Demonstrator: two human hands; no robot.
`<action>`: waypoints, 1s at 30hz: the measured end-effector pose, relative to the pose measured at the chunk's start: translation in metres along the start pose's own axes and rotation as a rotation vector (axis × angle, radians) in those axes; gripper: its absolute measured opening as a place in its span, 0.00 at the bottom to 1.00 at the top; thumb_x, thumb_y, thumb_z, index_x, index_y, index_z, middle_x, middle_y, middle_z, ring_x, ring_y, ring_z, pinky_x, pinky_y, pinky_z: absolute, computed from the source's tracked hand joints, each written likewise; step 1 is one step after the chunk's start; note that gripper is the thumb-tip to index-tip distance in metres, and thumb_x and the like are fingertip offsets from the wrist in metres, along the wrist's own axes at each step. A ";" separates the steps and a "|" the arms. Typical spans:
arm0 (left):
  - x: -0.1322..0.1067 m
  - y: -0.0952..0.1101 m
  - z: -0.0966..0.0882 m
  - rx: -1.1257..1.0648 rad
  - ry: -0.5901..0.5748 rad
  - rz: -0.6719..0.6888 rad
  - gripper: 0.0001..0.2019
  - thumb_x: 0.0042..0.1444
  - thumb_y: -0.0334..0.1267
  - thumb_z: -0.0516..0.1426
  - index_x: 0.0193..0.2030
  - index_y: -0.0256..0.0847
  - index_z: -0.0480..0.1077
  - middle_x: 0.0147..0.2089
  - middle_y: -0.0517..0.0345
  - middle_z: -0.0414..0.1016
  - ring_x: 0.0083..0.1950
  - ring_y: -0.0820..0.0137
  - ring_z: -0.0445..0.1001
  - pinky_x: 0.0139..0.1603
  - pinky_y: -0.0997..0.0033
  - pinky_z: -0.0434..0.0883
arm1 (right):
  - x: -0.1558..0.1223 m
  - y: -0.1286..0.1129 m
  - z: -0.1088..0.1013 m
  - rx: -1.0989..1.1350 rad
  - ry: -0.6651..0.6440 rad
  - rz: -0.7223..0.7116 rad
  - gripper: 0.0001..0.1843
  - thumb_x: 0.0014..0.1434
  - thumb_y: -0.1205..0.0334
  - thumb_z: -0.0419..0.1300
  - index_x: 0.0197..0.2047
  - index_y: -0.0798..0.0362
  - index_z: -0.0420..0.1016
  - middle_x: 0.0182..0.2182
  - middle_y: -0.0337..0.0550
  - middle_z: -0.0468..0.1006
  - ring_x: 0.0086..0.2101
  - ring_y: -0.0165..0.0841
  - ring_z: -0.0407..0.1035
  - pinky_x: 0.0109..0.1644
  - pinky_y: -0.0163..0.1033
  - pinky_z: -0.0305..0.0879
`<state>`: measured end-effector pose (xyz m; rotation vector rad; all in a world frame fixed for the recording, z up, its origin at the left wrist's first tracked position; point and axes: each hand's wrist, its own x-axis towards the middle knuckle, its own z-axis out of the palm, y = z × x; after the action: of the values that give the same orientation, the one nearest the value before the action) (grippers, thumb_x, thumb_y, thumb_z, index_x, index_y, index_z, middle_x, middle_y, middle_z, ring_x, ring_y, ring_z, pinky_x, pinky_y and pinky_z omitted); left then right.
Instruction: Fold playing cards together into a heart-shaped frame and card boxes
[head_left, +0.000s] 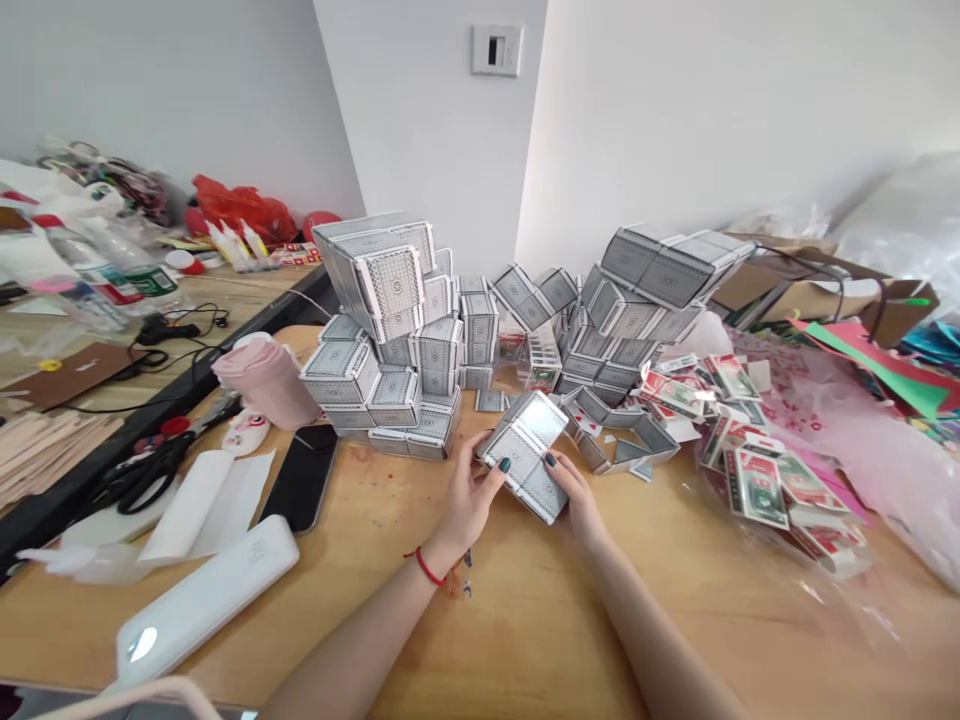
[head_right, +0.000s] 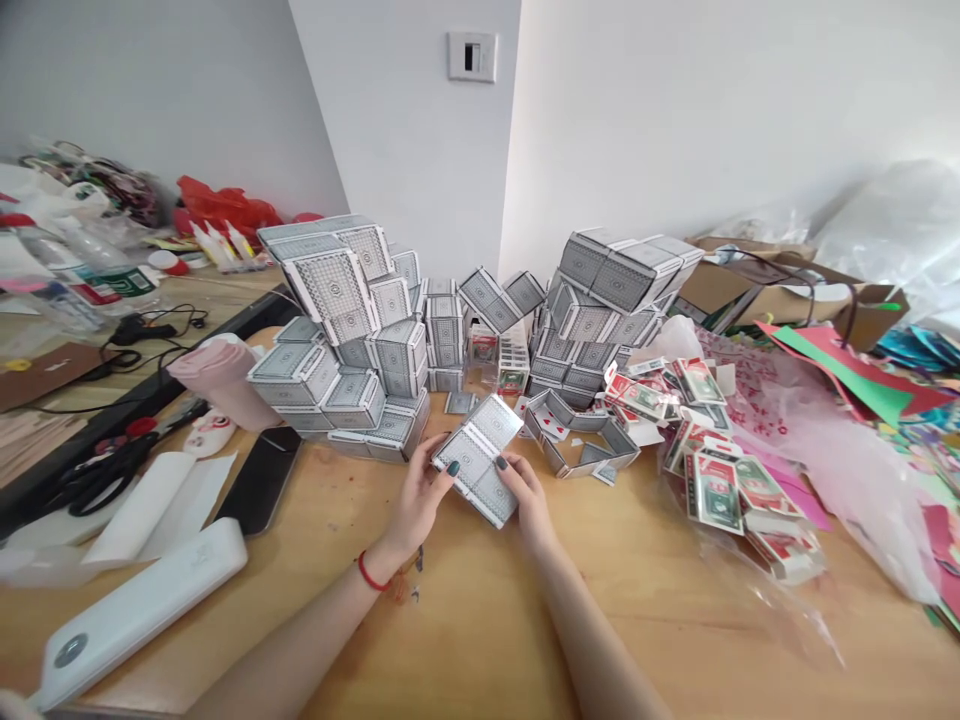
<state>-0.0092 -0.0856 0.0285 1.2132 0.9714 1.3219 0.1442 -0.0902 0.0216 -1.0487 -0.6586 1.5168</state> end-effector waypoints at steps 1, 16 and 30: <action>-0.001 0.001 0.000 0.023 -0.012 0.023 0.21 0.55 0.41 0.54 0.55 0.42 0.58 0.57 0.49 0.62 0.56 0.64 0.65 0.53 0.66 0.66 | 0.000 -0.003 -0.001 0.002 -0.058 0.019 0.19 0.44 0.51 0.65 0.38 0.50 0.73 0.33 0.39 0.77 0.32 0.35 0.70 0.35 0.36 0.65; -0.009 -0.001 -0.008 0.387 -0.009 0.240 0.12 0.62 0.41 0.41 0.46 0.40 0.59 0.45 0.50 0.65 0.48 0.66 0.66 0.50 0.63 0.63 | -0.017 0.008 0.017 -0.068 -0.098 0.056 0.23 0.40 0.50 0.68 0.36 0.55 0.73 0.32 0.48 0.80 0.33 0.43 0.74 0.36 0.43 0.69; -0.003 0.013 -0.010 0.267 0.021 0.197 0.15 0.62 0.44 0.42 0.48 0.41 0.63 0.48 0.51 0.66 0.49 0.66 0.65 0.52 0.66 0.61 | -0.013 0.008 0.013 -0.088 -0.191 0.089 0.22 0.39 0.51 0.68 0.36 0.55 0.74 0.33 0.47 0.80 0.35 0.43 0.74 0.36 0.42 0.69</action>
<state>-0.0210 -0.0894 0.0392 1.5332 1.0907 1.3912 0.1286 -0.1022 0.0243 -1.0186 -0.8274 1.6922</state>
